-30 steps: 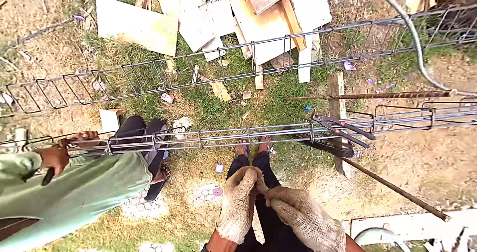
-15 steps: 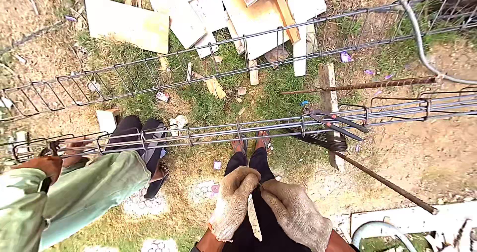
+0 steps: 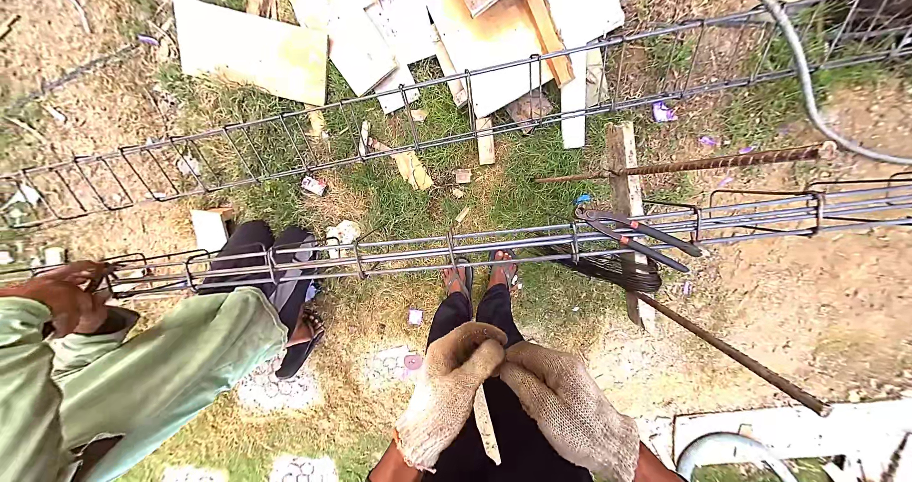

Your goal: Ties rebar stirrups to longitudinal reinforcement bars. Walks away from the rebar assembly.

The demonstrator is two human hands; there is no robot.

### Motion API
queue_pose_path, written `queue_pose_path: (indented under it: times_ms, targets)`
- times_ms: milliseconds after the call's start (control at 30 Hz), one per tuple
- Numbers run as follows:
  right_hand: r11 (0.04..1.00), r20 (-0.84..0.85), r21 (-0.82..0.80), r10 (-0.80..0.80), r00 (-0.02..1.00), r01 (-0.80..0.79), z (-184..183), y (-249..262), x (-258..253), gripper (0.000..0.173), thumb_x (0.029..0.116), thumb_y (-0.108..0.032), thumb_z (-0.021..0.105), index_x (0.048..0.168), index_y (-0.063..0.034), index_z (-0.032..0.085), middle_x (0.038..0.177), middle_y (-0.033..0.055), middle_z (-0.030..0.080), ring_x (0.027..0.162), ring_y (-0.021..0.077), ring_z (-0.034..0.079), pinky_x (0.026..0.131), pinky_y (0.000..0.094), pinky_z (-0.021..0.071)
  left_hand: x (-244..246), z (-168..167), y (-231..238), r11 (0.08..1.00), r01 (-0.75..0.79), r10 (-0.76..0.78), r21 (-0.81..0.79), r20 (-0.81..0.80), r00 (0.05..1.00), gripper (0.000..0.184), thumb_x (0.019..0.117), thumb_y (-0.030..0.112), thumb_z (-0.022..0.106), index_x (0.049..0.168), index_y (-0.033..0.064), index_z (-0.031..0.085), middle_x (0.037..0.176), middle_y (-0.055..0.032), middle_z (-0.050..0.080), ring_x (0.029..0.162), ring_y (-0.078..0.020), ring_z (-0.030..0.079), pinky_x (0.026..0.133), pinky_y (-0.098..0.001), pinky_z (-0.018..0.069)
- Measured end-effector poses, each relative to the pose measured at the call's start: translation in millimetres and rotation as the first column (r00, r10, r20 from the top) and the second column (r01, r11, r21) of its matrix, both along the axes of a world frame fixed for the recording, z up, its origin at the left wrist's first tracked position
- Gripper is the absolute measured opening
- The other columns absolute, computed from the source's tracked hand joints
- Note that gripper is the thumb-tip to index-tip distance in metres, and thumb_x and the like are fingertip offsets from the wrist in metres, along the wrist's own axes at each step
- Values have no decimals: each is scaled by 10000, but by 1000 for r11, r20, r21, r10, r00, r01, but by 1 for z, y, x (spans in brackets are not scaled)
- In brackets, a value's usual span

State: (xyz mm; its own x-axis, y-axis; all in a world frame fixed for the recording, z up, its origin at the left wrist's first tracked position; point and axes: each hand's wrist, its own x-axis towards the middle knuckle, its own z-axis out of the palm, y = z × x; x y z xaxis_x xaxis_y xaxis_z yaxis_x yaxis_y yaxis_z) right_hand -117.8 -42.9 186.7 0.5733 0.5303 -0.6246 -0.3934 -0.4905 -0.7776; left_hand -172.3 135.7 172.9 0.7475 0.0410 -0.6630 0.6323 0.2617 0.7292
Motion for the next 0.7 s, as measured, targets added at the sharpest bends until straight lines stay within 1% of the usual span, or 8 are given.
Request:
queue_pose_path:
  times_ms: [67,133,167,233,400,500,600,700]
  targets:
    - [997,-140,64,-34,990,43,3,-3,4,237,1041,-220,541,947,-124,737,754,-29,631,585,68,543,537,273,469,1,0,3,999,43,-43,10,29,999,170,984,139,619,1054,36,736,843,-50,710,730,-146,662,667,-308,575]
    - [985,-322,122,-74,944,119,5,-7,7,235,1033,-199,529,968,-112,737,681,-29,575,498,60,460,444,244,388,2,0,6,995,98,-98,7,56,994,160,983,123,618,1044,37,738,821,-40,711,708,-138,664,655,-303,580]
    - [980,-410,142,-74,909,143,6,-11,8,233,1036,-209,522,980,-110,727,654,-25,539,475,65,428,423,243,360,2,1,8,992,128,-129,11,63,990,155,983,119,620,1041,43,742,816,-33,711,704,-133,663,652,-299,580]
    - [974,-523,152,-64,850,167,7,-15,11,228,1033,-231,523,987,-115,715,612,-23,491,443,72,399,401,243,343,3,2,10,983,181,-182,25,74,981,149,981,121,625,1035,58,748,807,-15,713,695,-116,661,641,-283,575]
    - [972,-650,153,-36,759,176,13,-20,21,212,1019,-241,531,999,-110,696,572,-35,438,422,64,376,392,232,330,9,6,13,964,263,-266,44,80,961,147,990,134,612,1029,73,740,804,3,702,693,-96,651,637,-272,565]
    - [962,-699,171,-32,715,211,11,-24,22,200,1009,-243,539,992,-110,688,558,-39,425,408,62,373,380,229,338,10,6,12,942,315,-327,116,100,940,151,987,140,603,1023,92,741,837,25,703,708,-68,644,644,-256,560]
    - [946,-760,185,-34,650,266,9,-27,22,188,1004,-235,532,988,-117,678,548,-52,400,401,51,366,375,222,345,7,0,11,902,358,-393,243,118,912,154,992,160,598,1016,121,745,910,35,712,785,-47,653,718,-252,567]
    - [912,-824,215,-23,567,349,6,-27,17,190,1007,-216,510,988,-123,674,541,-65,393,396,37,366,370,205,349,1,-5,2,842,292,-406,454,176,897,159,998,179,593,1000,141,748,942,46,720,875,-38,669,797,-260,580]
